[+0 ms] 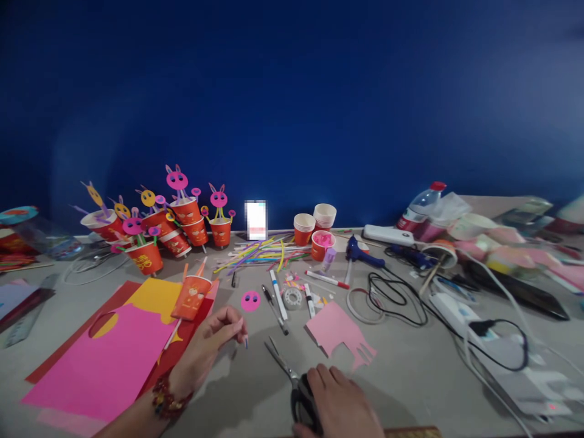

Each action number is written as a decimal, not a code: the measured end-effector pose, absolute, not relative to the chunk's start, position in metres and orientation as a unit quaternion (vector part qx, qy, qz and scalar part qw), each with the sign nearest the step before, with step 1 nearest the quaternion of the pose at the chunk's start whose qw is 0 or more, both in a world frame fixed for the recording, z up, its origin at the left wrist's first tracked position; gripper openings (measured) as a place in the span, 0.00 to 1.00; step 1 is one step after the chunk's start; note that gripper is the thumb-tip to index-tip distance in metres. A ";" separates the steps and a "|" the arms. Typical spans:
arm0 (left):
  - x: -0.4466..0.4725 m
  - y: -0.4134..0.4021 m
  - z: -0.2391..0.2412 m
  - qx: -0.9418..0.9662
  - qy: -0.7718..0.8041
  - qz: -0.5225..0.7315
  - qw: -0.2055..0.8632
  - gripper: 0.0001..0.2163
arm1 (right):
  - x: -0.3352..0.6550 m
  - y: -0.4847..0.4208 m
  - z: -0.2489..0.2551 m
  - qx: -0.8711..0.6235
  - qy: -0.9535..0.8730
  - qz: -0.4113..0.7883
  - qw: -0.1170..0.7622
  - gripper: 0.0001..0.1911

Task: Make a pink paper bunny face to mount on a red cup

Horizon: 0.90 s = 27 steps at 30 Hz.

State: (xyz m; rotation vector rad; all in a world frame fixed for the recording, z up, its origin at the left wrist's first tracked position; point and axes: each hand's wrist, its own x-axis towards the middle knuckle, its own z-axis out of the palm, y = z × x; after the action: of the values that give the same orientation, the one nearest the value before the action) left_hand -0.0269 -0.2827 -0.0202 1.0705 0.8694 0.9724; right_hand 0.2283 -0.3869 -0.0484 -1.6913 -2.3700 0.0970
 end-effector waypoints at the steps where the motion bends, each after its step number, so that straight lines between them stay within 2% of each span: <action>1: -0.027 -0.283 -0.018 0.473 0.388 0.431 0.663 0.12 | 0.228 -0.386 -0.048 -0.579 -0.808 0.035 0.104 0.19; 6: -0.029 -0.285 -0.013 0.468 0.389 0.424 0.670 0.12 | 0.229 -0.384 -0.049 -0.581 -0.808 0.037 0.091 0.07; 10: -0.029 -0.286 -0.015 0.465 0.375 0.410 0.690 0.10 | 0.230 -0.383 -0.047 -0.591 -0.798 0.054 0.105 0.06; 13: -0.029 -0.287 -0.016 0.459 0.366 0.407 0.700 0.10 | 0.231 -0.381 -0.043 -0.627 -0.757 0.138 0.125 0.05; 16: -0.031 -0.288 -0.015 0.452 0.365 0.414 0.701 0.09 | 0.234 -0.376 -0.043 -0.632 -0.688 0.306 0.182 0.01; 19: -0.031 -0.288 -0.013 0.450 0.380 0.422 0.689 0.09 | 0.232 -0.371 -0.045 -0.597 -0.565 0.512 0.249 0.12; 21: -0.030 -0.289 -0.010 0.452 0.390 0.421 0.683 0.09 | 0.226 -0.369 -0.045 -0.570 -0.495 0.594 0.277 0.19; 27: -0.024 -0.294 -0.001 0.447 0.362 0.414 0.705 0.10 | 0.195 -0.366 -0.037 -0.506 -0.472 0.644 0.328 0.25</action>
State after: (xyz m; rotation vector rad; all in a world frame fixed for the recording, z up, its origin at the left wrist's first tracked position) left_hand -0.0237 -0.2945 -0.0008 0.9933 0.8057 0.9214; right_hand 0.1947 -0.3657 -0.0371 -1.3239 -1.2350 1.6859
